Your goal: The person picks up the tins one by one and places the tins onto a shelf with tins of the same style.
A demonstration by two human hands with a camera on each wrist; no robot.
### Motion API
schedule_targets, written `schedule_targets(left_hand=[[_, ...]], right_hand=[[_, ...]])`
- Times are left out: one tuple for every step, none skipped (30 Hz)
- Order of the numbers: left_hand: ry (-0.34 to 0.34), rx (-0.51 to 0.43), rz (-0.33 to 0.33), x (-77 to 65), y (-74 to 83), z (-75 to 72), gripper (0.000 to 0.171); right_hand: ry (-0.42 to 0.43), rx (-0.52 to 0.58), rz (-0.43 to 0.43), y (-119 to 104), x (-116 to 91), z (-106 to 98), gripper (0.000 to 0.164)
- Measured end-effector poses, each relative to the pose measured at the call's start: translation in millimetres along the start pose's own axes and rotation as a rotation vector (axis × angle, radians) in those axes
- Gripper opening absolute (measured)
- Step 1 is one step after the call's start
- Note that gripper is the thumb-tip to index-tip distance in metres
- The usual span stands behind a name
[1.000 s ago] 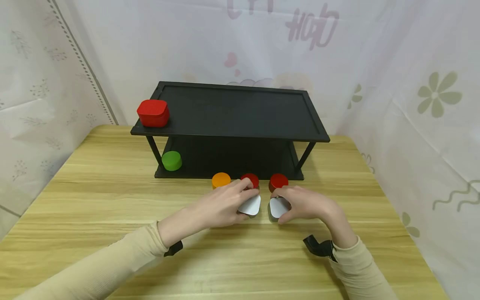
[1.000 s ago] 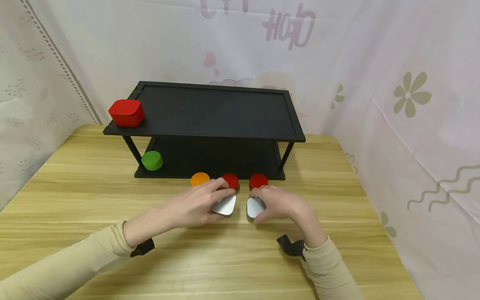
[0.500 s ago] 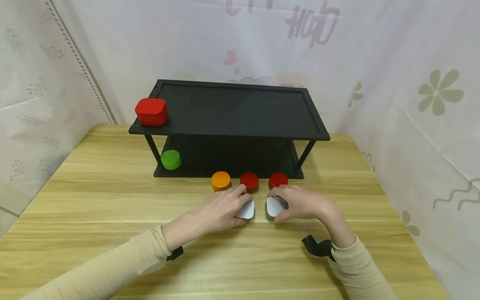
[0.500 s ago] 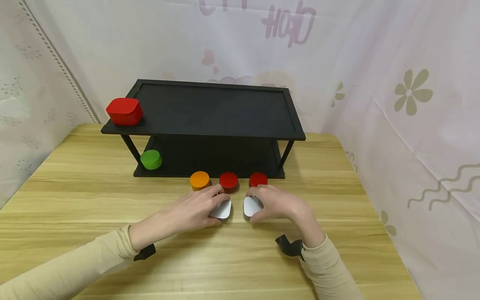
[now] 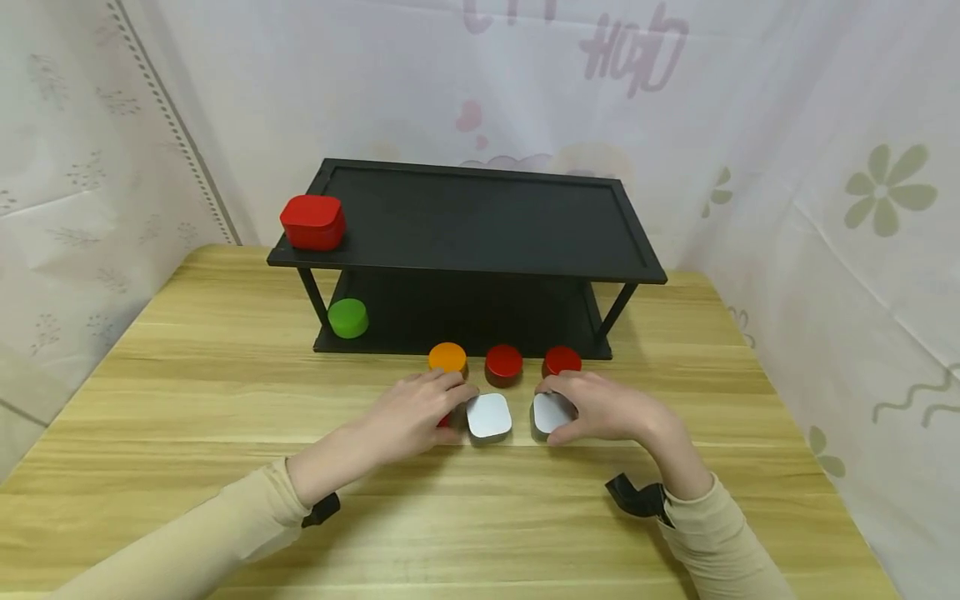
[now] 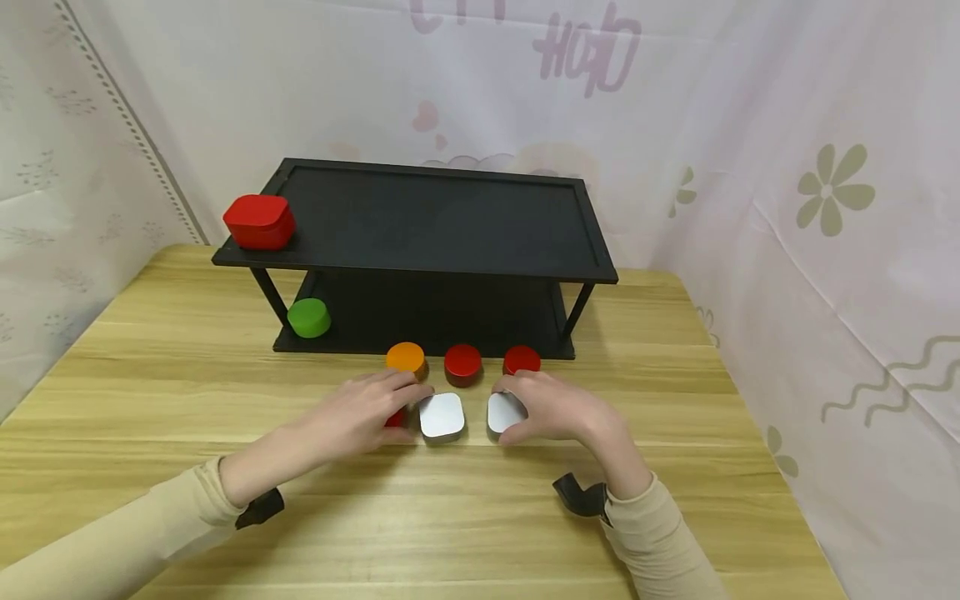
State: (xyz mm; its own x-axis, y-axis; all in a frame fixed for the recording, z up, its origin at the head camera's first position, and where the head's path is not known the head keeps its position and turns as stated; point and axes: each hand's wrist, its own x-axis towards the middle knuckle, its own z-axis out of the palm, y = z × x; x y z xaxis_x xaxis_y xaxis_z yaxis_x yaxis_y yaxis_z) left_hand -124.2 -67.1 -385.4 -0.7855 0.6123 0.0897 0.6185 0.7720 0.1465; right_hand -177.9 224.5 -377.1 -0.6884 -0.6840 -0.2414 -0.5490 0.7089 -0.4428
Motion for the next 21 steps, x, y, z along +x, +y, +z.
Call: schedule_targets(left_hand=[[0.005, -0.001, -0.001, -2.3, -1.7, -0.2, 0.063], [0.009, -0.005, 0.000, -3.9, -2.5, -0.2, 0.065], [0.008, -0.007, 0.002, -4.5, -2.4, 0.0, 0.067], [0.008, -0.005, 0.005, -4.3, -1.3, 0.5, 0.069], [0.009, 0.001, 0.008, -3.4, 0.6, 1.4, 0.071], [0.011, 0.011, 0.010, -2.2, 2.9, 2.3, 0.071], [0.011, 0.024, 0.011, 0.6, 6.1, 3.5, 0.070], [0.012, 0.036, 0.010, 3.3, 9.1, 4.6, 0.068], [0.012, 0.047, 0.010, 5.5, 11.2, 5.6, 0.065], [0.012, 0.054, 0.011, 7.2, 12.3, 6.3, 0.063], [0.009, 0.053, 0.014, 8.2, 12.6, 6.4, 0.061], [-0.001, 0.051, 0.017, 8.4, 12.0, 5.8, 0.059], [-0.014, 0.041, 0.021, 8.3, 10.9, 4.8, 0.057], [-0.026, 0.027, 0.026, 7.8, 9.2, 3.4, 0.057], [-0.038, 0.010, 0.030, 6.7, 7.1, 2.0, 0.056], [-0.047, -0.007, 0.033, 5.4, 5.1, 0.4, 0.056], [-0.051, -0.022, 0.035, 3.8, 3.0, -1.0, 0.056], [-0.057, -0.036, 0.036, 2.3, 0.9, -2.0, 0.056], [-0.058, -0.051, 0.035, 0.8, -1.1, -2.6, 0.057], [-0.061, -0.064, 0.031, -1.0, -3.1, -2.9, 0.058], [-0.065, -0.076, 0.025, -2.8, -5.0, -3.0, 0.060]], right_hand=[[0.002, -0.004, -0.007, -1.2, 1.1, 0.5, 0.048], [0.003, -0.007, -0.007, -2.4, 1.8, 0.9, 0.048], [0.005, -0.009, -0.006, -3.5, 2.4, 1.3, 0.048], [0.006, -0.010, -0.003, -4.4, 2.9, 1.9, 0.049], [0.008, -0.011, -0.004, -5.1, 3.3, 2.5, 0.049], [0.012, -0.012, -0.007, -5.8, 3.8, 3.3, 0.049], [0.013, -0.011, -0.008, -5.2, 3.6, 3.9, 0.050], [0.016, -0.010, -0.005, -4.7, 3.6, 4.9, 0.051], [0.018, -0.009, -0.008, -4.4, 3.9, 5.8, 0.052], [0.022, -0.007, -0.012, -4.4, 4.2, 6.8, 0.053], [0.025, -0.007, -0.017, -4.6, 4.7, 7.7, 0.054], [0.028, -0.005, -0.021, -5.0, 5.4, 8.6, 0.055], [0.030, -0.004, -0.021, -5.3, 6.2, 9.4, 0.055], [0.034, -0.004, -0.024, -5.8, 6.9, 10.1, 0.056], [0.037, -0.003, -0.025, -6.4, 7.5, 10.6, 0.056], [0.040, 0.000, -0.028, -7.0, 8.1, 10.8, 0.056], [0.042, 0.002, -0.030, -7.5, 8.6, 10.9, 0.056], [0.045, 0.003, -0.032, -7.9, 9.0, 10.9, 0.056], [0.047, 0.003, -0.032, -8.4, 9.3, 10.8, 0.056], [0.049, 0.002, -0.032, -8.8, 9.5, 10.7, 0.057], [0.049, 0.001, -0.032, -9.1, 9.8, 10.6, 0.057]])
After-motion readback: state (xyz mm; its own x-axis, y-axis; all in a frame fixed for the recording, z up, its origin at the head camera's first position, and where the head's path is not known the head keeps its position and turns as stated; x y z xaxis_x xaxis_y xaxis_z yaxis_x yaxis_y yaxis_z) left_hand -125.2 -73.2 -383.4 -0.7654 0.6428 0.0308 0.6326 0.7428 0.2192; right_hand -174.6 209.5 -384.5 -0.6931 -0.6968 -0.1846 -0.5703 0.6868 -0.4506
